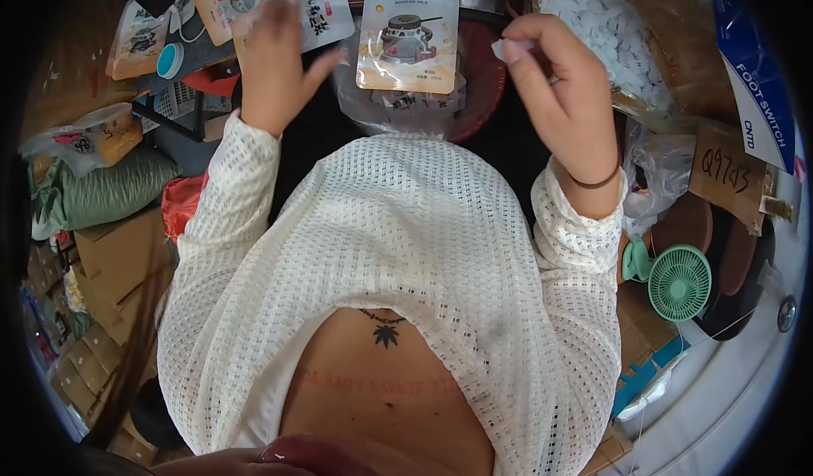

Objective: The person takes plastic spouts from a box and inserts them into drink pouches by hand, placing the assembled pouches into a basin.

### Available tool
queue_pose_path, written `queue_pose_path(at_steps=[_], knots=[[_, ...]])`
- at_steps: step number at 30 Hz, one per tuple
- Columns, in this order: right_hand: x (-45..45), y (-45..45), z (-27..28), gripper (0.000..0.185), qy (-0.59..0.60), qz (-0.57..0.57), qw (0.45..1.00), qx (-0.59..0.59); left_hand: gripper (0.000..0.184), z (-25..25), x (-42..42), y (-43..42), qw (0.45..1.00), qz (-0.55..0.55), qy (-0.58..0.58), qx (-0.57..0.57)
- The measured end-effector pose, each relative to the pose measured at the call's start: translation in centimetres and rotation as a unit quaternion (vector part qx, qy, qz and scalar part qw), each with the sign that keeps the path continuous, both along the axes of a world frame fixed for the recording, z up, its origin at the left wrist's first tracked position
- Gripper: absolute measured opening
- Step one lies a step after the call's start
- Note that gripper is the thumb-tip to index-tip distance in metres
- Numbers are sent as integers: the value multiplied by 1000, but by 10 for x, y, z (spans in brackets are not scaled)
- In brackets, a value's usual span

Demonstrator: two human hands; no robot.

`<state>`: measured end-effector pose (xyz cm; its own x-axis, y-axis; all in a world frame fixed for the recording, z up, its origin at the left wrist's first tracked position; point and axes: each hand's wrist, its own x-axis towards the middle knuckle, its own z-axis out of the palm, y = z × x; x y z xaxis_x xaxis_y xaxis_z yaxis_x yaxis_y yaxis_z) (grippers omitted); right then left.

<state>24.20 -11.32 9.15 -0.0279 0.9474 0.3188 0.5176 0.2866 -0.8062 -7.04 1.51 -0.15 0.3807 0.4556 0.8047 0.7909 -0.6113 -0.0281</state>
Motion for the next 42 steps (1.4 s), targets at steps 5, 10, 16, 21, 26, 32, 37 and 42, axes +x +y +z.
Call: queue_pose_path(at_steps=[5, 10, 16, 21, 26, 32, 37, 42], knots=[[-12, 13, -8, 11, -16, -4, 999, 38, 23, 18, -18, -26, 949, -85, -119, -278], [-48, 28, -20, 12, -92, 117, 984, 96, 21, 16, 5, -37, 710, -263, -333, -563], [-58, 30, 9, 11, 128, -3, 991, 32, 22, 25, 38, -57, 698, -262, -280, -605], [-35, 37, -9, 18, -53, 15, 996, 72, 29, 33, 59, -76, 504, -321, -364, -714], [-23, 28, -2, 23, -61, 9, 997, 54, 29, 24, 67, -76, 426, -333, -356, -762], [77, 16, 12, 36, -340, -191, 916, 88, 30, 15, 67, -45, 404, -337, -390, -756], [104, 29, -22, 44, -423, -82, 901, 45, 34, 16, 77, 1, 389, -348, -414, -746], [112, 46, -43, 29, -426, -111, 896, 61, 43, 9, 81, 10, 397, -382, -437, -711]])
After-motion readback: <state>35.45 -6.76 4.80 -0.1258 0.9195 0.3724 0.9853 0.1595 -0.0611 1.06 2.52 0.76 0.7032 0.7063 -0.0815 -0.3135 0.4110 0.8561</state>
